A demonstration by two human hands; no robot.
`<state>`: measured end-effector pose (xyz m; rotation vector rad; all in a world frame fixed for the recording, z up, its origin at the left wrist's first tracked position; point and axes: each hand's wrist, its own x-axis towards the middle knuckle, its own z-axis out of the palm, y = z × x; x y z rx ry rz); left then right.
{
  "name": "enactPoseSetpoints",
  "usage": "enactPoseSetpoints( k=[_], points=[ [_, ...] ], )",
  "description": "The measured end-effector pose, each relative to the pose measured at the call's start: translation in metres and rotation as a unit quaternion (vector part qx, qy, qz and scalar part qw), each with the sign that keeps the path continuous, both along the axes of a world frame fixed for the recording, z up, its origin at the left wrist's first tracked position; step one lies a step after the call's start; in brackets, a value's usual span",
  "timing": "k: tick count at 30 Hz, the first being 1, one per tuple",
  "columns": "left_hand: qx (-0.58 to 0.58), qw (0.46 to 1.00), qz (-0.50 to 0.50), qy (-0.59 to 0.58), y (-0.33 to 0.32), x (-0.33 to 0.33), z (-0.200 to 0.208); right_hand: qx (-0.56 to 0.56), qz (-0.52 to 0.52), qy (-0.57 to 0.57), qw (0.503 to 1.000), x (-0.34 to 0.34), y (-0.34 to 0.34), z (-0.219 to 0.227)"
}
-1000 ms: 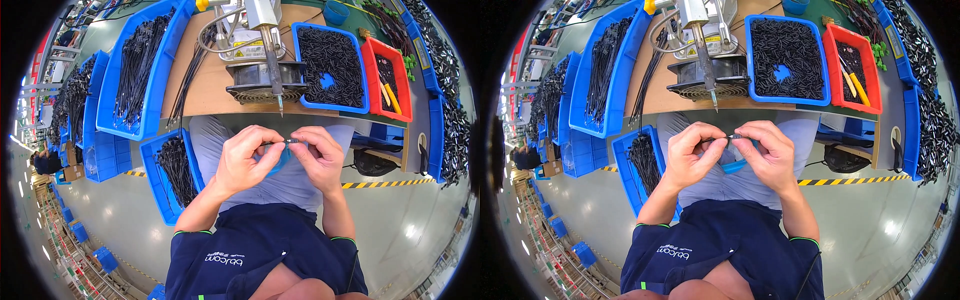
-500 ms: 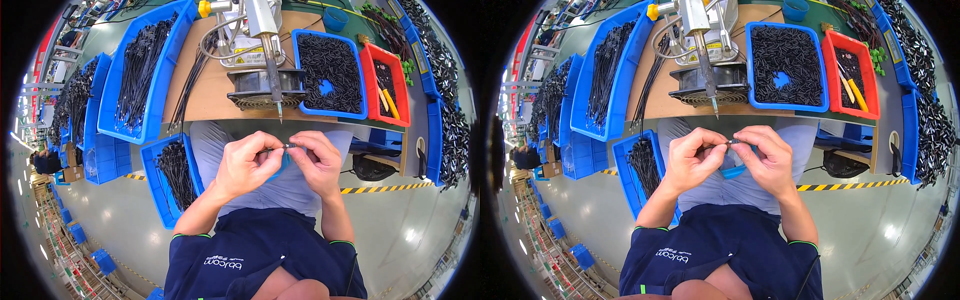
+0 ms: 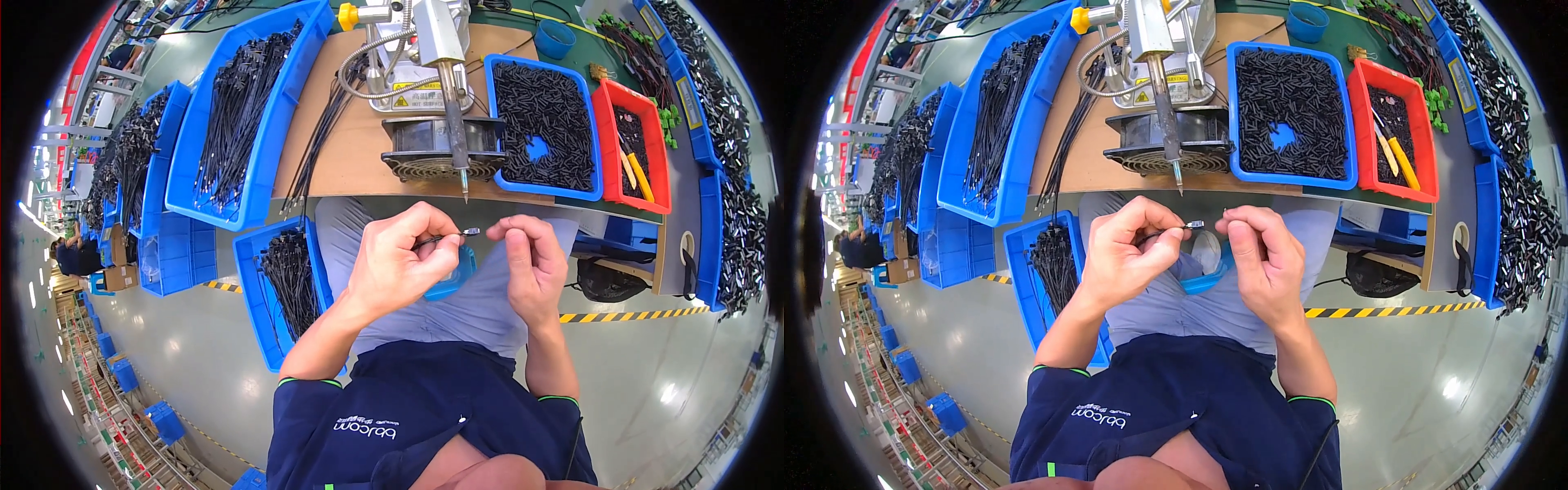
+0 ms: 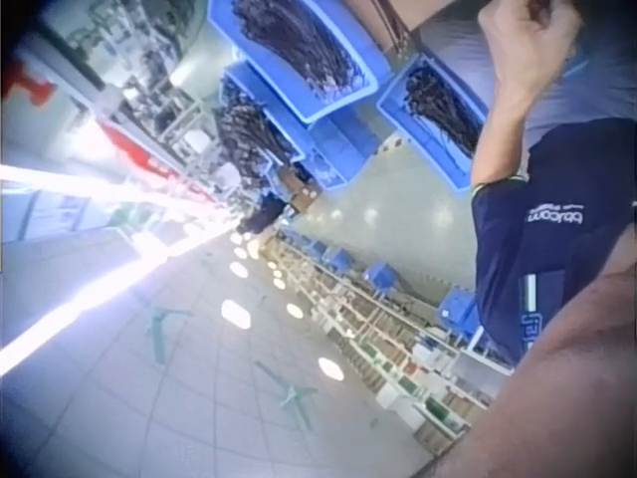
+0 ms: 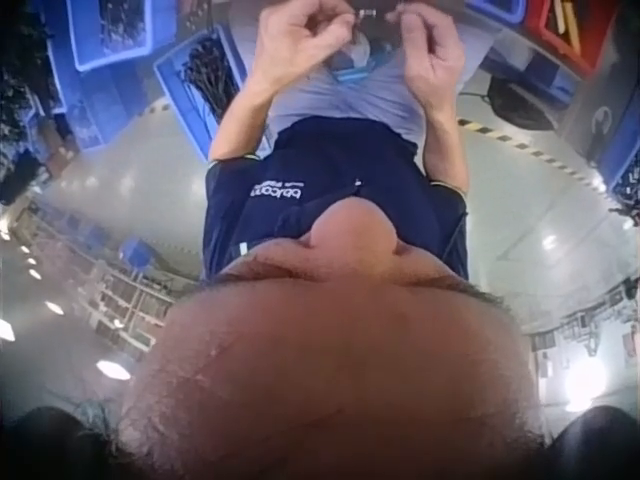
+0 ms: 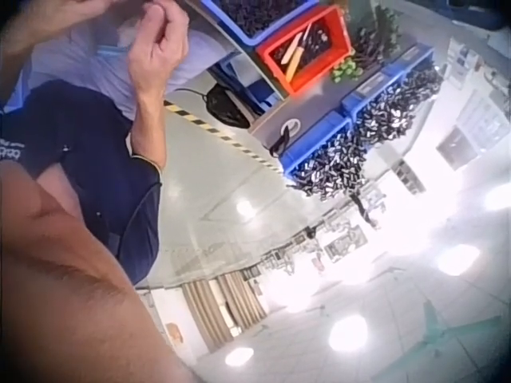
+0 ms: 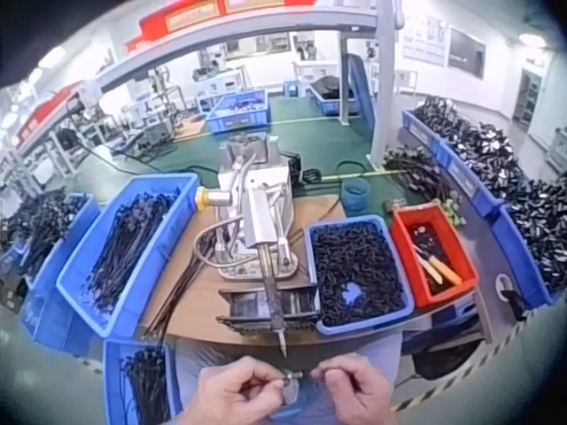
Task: Soldering wires to small electronic components at a workbench in a factory.
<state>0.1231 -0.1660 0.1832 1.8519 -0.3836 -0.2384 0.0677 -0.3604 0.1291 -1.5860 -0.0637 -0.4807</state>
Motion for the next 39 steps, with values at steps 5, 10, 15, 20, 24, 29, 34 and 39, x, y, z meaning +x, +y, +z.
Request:
enactPoseSetpoints(
  k=[5, 10, 15, 20, 24, 29, 34, 39],
  points=[
    [0.019, 0.999, -0.004, -0.034, 0.004, 0.004, 0.005, -0.141, 0.003, 0.040, 0.989, -0.004, -0.004, 0.032],
    [0.030, 0.998, 0.002, -0.046, -0.001, 0.005, 0.010, -0.171, -0.055, 0.015, 0.984, 0.001, 0.002, 0.046],
    [0.046, 0.997, 0.007, -0.062, -0.004, 0.006, 0.015, -0.225, -0.067, -0.063, 0.970, 0.011, 0.009, 0.043],
    [0.031, 0.995, 0.008, -0.092, -0.007, 0.007, 0.017, -0.179, -0.059, -0.057, 0.980, 0.010, 0.013, 0.041],
    [0.041, 0.993, 0.012, -0.109, -0.008, 0.009, 0.016, -0.180, -0.047, -0.050, 0.981, 0.014, 0.012, 0.041],
    [0.050, 0.990, 0.022, -0.133, -0.009, 0.010, 0.018, -0.173, -0.046, -0.055, 0.982, 0.017, 0.014, 0.042],
    [0.072, 0.991, 0.024, -0.111, -0.006, 0.011, 0.021, -0.174, -0.039, -0.047, 0.983, 0.019, 0.015, 0.043],
    [0.072, 0.991, 0.025, -0.112, -0.006, 0.015, 0.023, -0.172, -0.039, -0.050, 0.983, 0.022, 0.016, 0.045]
  ],
)
